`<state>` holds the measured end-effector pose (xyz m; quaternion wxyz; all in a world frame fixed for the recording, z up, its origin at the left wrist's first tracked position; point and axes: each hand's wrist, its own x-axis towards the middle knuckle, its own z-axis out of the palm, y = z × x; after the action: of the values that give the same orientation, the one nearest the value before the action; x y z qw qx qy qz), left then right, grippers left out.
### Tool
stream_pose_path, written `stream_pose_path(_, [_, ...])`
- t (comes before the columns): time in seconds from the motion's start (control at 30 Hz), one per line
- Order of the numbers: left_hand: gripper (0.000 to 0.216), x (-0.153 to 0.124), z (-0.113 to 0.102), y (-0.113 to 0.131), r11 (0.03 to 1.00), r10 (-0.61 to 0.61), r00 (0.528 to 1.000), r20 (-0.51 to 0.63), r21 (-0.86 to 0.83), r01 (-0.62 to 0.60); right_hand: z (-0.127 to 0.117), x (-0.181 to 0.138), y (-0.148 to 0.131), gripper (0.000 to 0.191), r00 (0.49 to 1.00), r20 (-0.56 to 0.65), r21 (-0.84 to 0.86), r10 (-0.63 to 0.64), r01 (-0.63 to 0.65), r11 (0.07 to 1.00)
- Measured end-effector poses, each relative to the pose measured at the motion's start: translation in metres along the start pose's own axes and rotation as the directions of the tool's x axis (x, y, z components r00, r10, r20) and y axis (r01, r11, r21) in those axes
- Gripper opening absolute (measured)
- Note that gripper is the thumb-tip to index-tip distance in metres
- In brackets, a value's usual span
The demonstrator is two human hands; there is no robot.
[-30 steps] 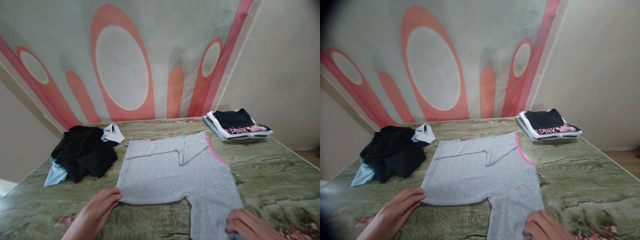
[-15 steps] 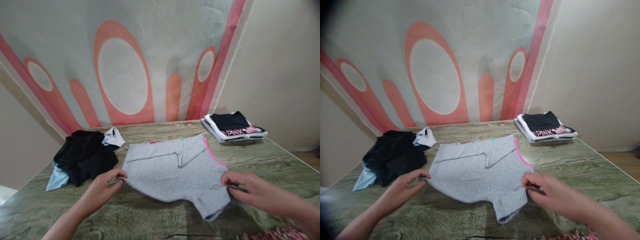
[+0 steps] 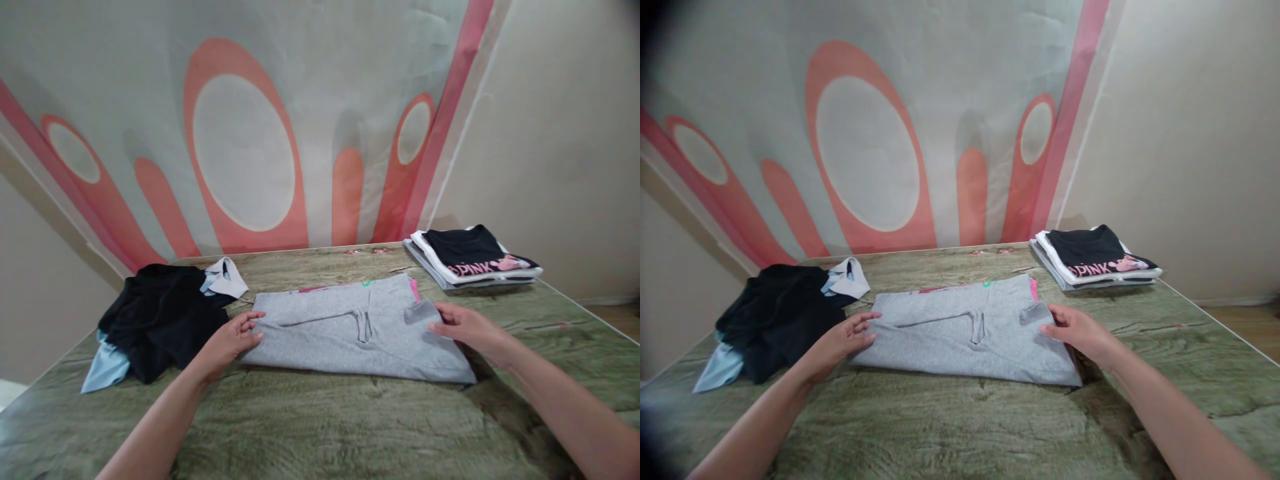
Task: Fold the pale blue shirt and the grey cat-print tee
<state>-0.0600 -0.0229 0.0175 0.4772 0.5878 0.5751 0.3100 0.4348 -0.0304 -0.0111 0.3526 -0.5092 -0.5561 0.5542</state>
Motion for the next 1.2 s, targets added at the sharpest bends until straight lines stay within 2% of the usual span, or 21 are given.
stream_pose_path(0.1, [0.063, -0.003, -0.003, 0.001, 0.998, 0.012, 1.000, -0.019, 0.058, -0.011, -0.003, 0.001, 0.003, 0.050, 0.999, -0.032, -0.077, 0.003, -0.005, 0.997])
stream_pose_path(0.2, [0.062, -0.004, -0.006, 0.002, 0.993, 0.052, 0.998, -0.046, 0.106, -0.047, -0.007, 0.003, 0.002, 0.051, 0.987, -0.161, -0.170, -0.024, -0.004, 0.986])
stream_pose_path(0.3, [0.064, -0.005, -0.010, 0.003, 0.995, 0.073, 0.996, -0.051, 0.069, -0.069, -0.006, 0.006, -0.003, 0.054, 0.955, -0.287, -0.087, -0.071, 0.048, 0.995])
stream_pose_path(0.37, [0.065, -0.005, -0.011, 0.002, 0.998, 0.060, 0.996, -0.059, 0.030, -0.058, -0.003, 0.011, -0.005, 0.055, 0.944, -0.317, -0.004, -0.092, 0.095, 0.995])
stream_pose_path(0.43, [0.064, -0.004, -0.011, -0.001, 0.999, 0.034, 0.996, -0.080, 0.008, -0.034, 0.000, 0.017, -0.003, 0.054, 0.948, -0.305, 0.033, -0.086, 0.101, 0.994])
stream_pose_path(0.53, [0.061, -0.001, -0.009, -0.005, 1.000, 0.005, 0.996, -0.092, -0.016, -0.007, 0.003, 0.021, 0.005, 0.052, 0.969, -0.246, 0.029, -0.009, 0.016, 0.999])
stream_pose_path(0.7, [0.055, -0.001, -0.011, -0.010, 1.000, 0.007, 0.999, -0.053, -0.009, -0.008, 0.003, 0.011, 0.004, 0.050, 0.992, -0.046, 0.064, 0.119, -0.116, 0.991])
stream_pose_path(0.77, [0.053, -0.005, -0.017, -0.008, 0.999, -0.012, 1.000, 0.002, 0.037, 0.012, 0.003, 0.004, -0.001, 0.048, 0.990, 0.028, 0.040, 0.139, -0.140, 0.989])
stream_pose_path(0.83, [0.053, -0.010, -0.023, -0.004, 0.994, -0.072, 0.992, 0.107, 0.091, 0.062, 0.003, -0.004, -0.004, 0.046, 0.977, 0.105, -0.001, 0.184, -0.185, 0.983])
stream_pose_path(0.93, [0.051, -0.019, -0.032, 0.002, 0.980, -0.170, 0.951, 0.260, 0.151, 0.134, 0.003, -0.013, -0.006, 0.046, 0.953, 0.193, -0.057, 0.234, -0.227, 0.972])
stream_pose_path(1.0, [0.048, -0.022, -0.036, 0.005, 0.974, -0.194, 0.935, 0.298, 0.173, 0.147, 0.003, -0.017, -0.006, 0.045, 0.952, 0.209, -0.066, 0.224, -0.215, 0.974])
stream_pose_path(1.1, [0.041, -0.024, -0.041, 0.007, 0.973, -0.185, 0.939, 0.290, 0.187, 0.134, 0.000, -0.019, -0.008, 0.043, 0.960, 0.201, -0.092, 0.195, -0.179, 0.980])
stream_pose_path(1.2, [0.038, -0.023, -0.044, 0.008, 0.978, -0.161, 0.952, 0.259, 0.175, 0.117, -0.005, -0.016, -0.010, 0.044, 0.984, 0.101, -0.053, 0.145, -0.140, 0.989])
